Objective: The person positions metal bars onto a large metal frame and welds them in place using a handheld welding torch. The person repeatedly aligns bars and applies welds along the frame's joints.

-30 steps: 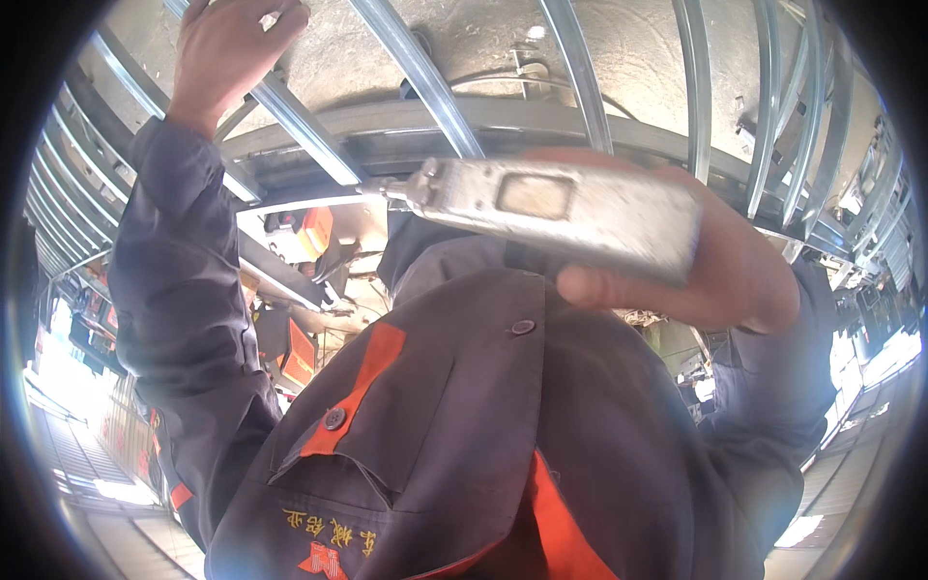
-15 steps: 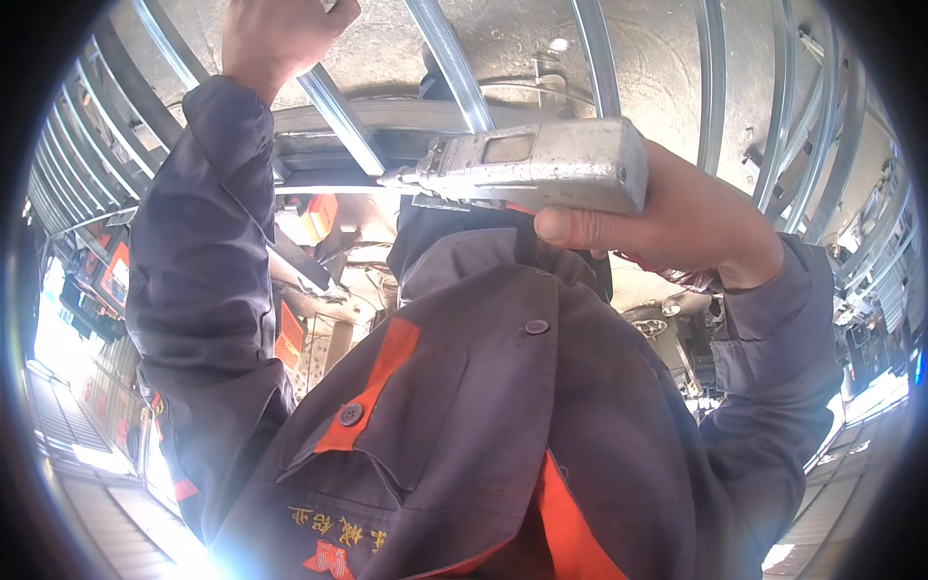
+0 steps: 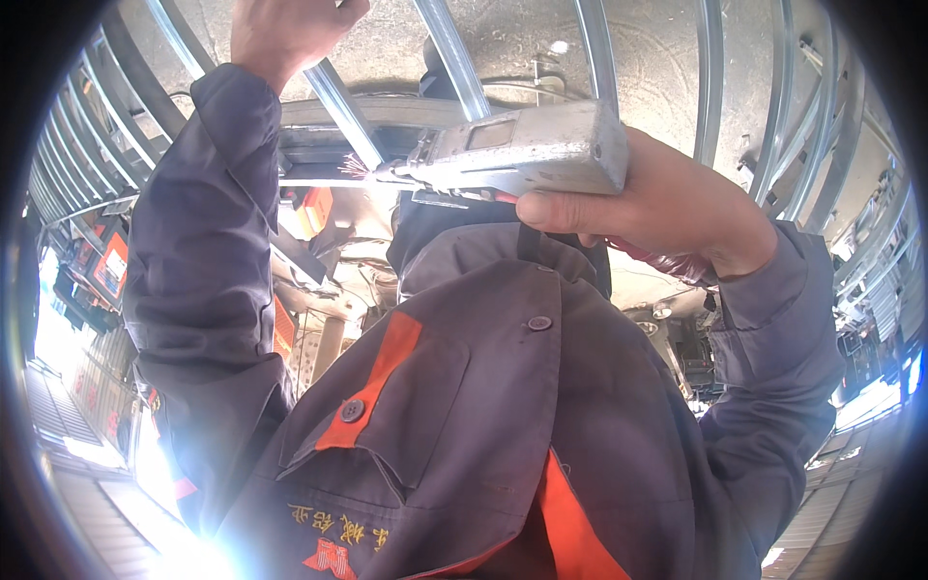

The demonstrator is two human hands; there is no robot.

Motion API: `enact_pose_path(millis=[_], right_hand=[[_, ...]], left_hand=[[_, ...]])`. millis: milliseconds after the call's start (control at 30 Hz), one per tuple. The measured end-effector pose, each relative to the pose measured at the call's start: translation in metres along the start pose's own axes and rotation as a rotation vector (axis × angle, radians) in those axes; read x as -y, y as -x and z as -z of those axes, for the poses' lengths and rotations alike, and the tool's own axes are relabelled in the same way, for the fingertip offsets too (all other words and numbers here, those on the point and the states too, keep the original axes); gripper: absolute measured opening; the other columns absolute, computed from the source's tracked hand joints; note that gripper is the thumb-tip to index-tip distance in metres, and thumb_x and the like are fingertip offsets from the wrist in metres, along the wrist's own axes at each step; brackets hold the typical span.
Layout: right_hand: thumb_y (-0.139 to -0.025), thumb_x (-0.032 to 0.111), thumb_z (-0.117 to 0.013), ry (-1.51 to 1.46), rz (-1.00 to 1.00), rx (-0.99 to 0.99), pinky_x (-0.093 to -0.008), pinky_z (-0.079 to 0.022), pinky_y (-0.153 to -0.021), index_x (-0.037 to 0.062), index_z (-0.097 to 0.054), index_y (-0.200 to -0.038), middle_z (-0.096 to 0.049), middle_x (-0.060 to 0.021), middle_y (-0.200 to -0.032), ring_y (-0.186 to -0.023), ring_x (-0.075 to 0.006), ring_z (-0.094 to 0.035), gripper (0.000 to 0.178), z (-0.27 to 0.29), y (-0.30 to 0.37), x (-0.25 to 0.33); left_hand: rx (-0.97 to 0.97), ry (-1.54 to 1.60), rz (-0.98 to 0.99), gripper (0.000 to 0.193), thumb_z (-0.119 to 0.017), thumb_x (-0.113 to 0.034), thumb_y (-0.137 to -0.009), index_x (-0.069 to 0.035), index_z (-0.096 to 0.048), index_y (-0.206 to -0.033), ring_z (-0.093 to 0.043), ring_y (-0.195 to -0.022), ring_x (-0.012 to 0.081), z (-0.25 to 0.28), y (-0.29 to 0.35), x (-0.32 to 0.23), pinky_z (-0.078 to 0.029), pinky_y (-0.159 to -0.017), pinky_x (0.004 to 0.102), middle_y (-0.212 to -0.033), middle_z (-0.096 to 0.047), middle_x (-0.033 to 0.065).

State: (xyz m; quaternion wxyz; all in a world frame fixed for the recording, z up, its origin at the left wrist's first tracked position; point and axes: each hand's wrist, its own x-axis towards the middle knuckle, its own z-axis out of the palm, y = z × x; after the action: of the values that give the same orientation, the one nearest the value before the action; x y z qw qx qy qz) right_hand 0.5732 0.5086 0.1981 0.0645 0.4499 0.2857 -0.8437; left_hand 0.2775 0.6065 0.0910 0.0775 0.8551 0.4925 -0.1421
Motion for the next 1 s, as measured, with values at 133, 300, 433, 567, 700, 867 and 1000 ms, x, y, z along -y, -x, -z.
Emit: enact_pose_path(millis=[133, 300, 433, 567, 700, 867, 1000], right_hand=[[-0.092, 0.038, -0.079, 0.029, -0.040, 0.001, -0.0261, -0.050, -0.072, 0.0047, -0.063, -0.133, -0.070, -0.0023, -0.106, -0.090, -0.0108, -0.062, 0.055, -0.002, -0.002, 0.003], [-0.093, 0.038, -0.079, 0.029, -0.005, -0.023, -0.0274, -0.051, -0.071, 0.0042, -0.063, -0.134, -0.071, -0.0026, -0.107, -0.090, -0.0118, -0.063, 0.055, -0.008, -0.002, 0.001], [-0.093, 0.038, -0.079, 0.033, -0.010, -0.026, -0.0273, -0.052, -0.072, 0.0044, -0.062, -0.136, -0.073, -0.0038, -0.113, -0.092, -0.0117, -0.064, 0.057, -0.001, 0.002, 0.008], [-0.093, 0.037, -0.079, 0.035, -0.003, -0.027, -0.0271, -0.052, -0.071, 0.0043, -0.060, -0.138, -0.073, -0.0044, -0.117, -0.094, -0.0114, -0.064, 0.058, -0.002, 0.003, 0.006], [-0.094, 0.036, -0.078, 0.025, 0.001, -0.026, -0.0268, -0.052, -0.071, 0.0043, -0.059, -0.139, -0.073, -0.0044, -0.117, -0.094, -0.0112, -0.064, 0.059, -0.007, 0.002, -0.001], [-0.094, 0.037, -0.078, 0.025, 0.011, -0.016, -0.0267, -0.052, -0.072, 0.0047, -0.058, -0.141, -0.072, -0.0044, -0.117, -0.096, -0.0113, -0.064, 0.061, 0.001, 0.004, -0.002], [-0.093, 0.039, -0.079, 0.015, 0.006, -0.017, -0.0273, -0.052, -0.073, 0.0057, -0.058, -0.142, -0.072, -0.0048, -0.120, -0.098, -0.0114, -0.064, 0.063, 0.002, 0.007, -0.005]], left_hand=[[0.108, -0.039, 0.029, 0.027, -0.058, -0.023, -0.086, -0.013, -0.075, -0.067, -0.069, -0.076, 0.0250, 0.004, -0.002, -0.002, -0.038, -0.114, 0.0443, -0.066, -0.070, 0.0085], [0.050, -0.213, -0.003, 0.028, -0.058, -0.021, -0.088, -0.015, -0.071, -0.064, -0.063, -0.065, 0.0225, -0.002, 0.007, -0.007, -0.039, -0.113, 0.0430, -0.062, -0.065, 0.0067], [-0.086, 0.147, -0.020, 0.022, -0.063, -0.020, -0.082, -0.011, -0.074, -0.065, -0.067, -0.070, 0.0281, -0.003, 0.001, 0.007, -0.041, -0.112, 0.0453, -0.065, -0.070, 0.0089], [-0.201, 0.133, -0.082, 0.023, -0.062, -0.020, -0.079, -0.012, -0.073, -0.062, -0.068, -0.071, 0.0295, -0.014, 0.002, 0.012, -0.042, -0.112, 0.0468, -0.065, -0.070, 0.0116], [-0.173, -0.108, -0.140, 0.031, -0.056, -0.030, -0.097, -0.010, -0.074, -0.081, -0.059, -0.062, 0.0208, -0.023, 0.005, 0.014, -0.048, -0.101, 0.0397, -0.057, -0.056, 0.0019], [-0.245, -0.090, -0.148, 0.032, -0.055, -0.025, -0.094, -0.018, -0.072, -0.067, -0.064, -0.068, 0.0211, -0.015, 0.000, 0.010, -0.044, -0.108, 0.0418, -0.059, -0.062, 0.0031], [-0.040, -0.020, -0.052, 0.030, -0.059, -0.031, -0.088, -0.015, -0.075, -0.069, -0.068, -0.075, 0.0251, -0.013, -0.003, 0.010, -0.042, -0.111, 0.0451, -0.065, -0.068, 0.0080]])
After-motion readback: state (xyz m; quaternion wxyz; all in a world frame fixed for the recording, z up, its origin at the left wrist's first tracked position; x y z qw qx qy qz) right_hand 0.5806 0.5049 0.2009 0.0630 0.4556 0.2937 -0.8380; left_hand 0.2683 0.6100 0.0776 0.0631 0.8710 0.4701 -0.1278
